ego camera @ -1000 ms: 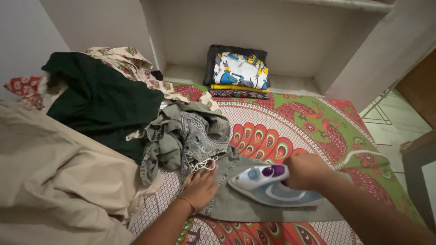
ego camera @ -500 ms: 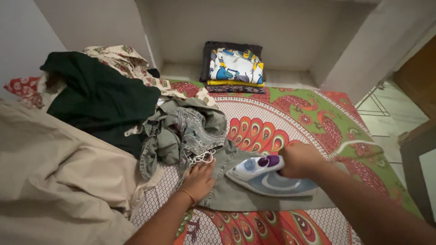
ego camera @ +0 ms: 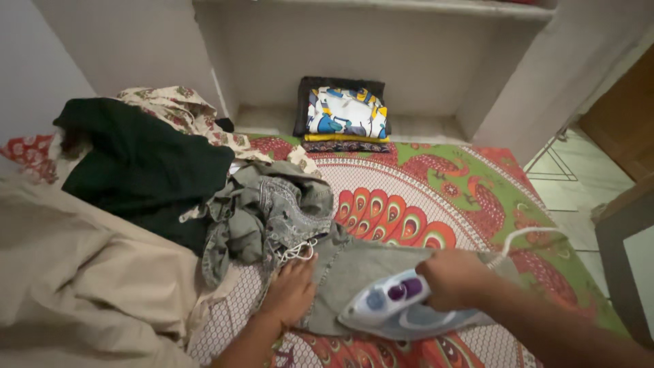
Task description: The person irons a grey garment on a bed using a handheld electric iron. They repeatedly smooth the fabric, reposition the garment, and iron different sections including the hem and body. The garment is handled one at a time and remains on the bed throughout.
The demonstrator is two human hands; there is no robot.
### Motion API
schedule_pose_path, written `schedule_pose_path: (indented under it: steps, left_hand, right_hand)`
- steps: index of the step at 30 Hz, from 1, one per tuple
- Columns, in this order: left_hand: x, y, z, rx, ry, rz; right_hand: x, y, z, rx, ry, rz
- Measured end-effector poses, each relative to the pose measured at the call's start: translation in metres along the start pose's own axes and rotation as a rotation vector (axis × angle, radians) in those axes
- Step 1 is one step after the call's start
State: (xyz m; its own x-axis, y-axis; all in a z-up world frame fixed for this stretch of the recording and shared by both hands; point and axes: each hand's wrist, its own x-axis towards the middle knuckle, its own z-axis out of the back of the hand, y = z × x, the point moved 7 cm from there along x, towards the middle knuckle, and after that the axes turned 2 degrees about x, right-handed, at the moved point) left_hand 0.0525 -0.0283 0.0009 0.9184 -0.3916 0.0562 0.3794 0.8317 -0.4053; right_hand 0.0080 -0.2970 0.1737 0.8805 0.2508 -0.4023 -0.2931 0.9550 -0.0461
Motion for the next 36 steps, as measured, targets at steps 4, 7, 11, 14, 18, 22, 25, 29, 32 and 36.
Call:
schedule_pose_path:
  steps: [4,7,11,14,18,22,25,29,32,36]
  left_hand:
    - [-0.009,-0.016,0.020,0.038,-0.074,-0.026]
    - [-0.016,-0.026,0.034,0.023,-0.126,-0.044]
    - [-0.016,-0.026,0.040,-0.017,-0.205,-0.059]
    - [-0.018,-0.024,0.039,-0.064,-0.258,-0.045]
    - [-0.019,-0.020,0.042,-0.111,-0.324,-0.006]
    - [-0.013,-0.011,0.041,-0.176,-0.286,0.183]
    - [0.004,-0.015,0.032,-0.041,-0.242,0.239]
    - [0.014,-0.022,0.035,0.048,-0.267,0.192]
    - [0.016,-0.012,0.035,0.079,-0.124,0.236]
    - [0.011,-0.013,0.038,0.007,-0.233,0.158]
  right_hand:
    - [0.004,-0.005,0.007,-0.012,-0.034,0.028]
    - [0.016,-0.012,0.013,0.006,-0.041,-0.088]
    - [0.038,-0.026,0.029,0.166,-0.119,-0.196]
    - [0.052,-0.030,0.032,0.062,-0.117,-0.214]
    - [0.050,-0.027,0.031,0.080,-0.117,-0.216]
    - [0.028,-0.008,0.022,0.102,-0.085,-0.112]
    - [0.009,0.004,0.010,0.083,-0.083,-0.020]
    - [0.001,0.006,0.006,0.065,-0.071,-0.018]
    - [0.006,0.005,0.007,0.051,-0.062,-0.041]
    - [0.016,-0.005,0.010,0.085,-0.065,-0.127]
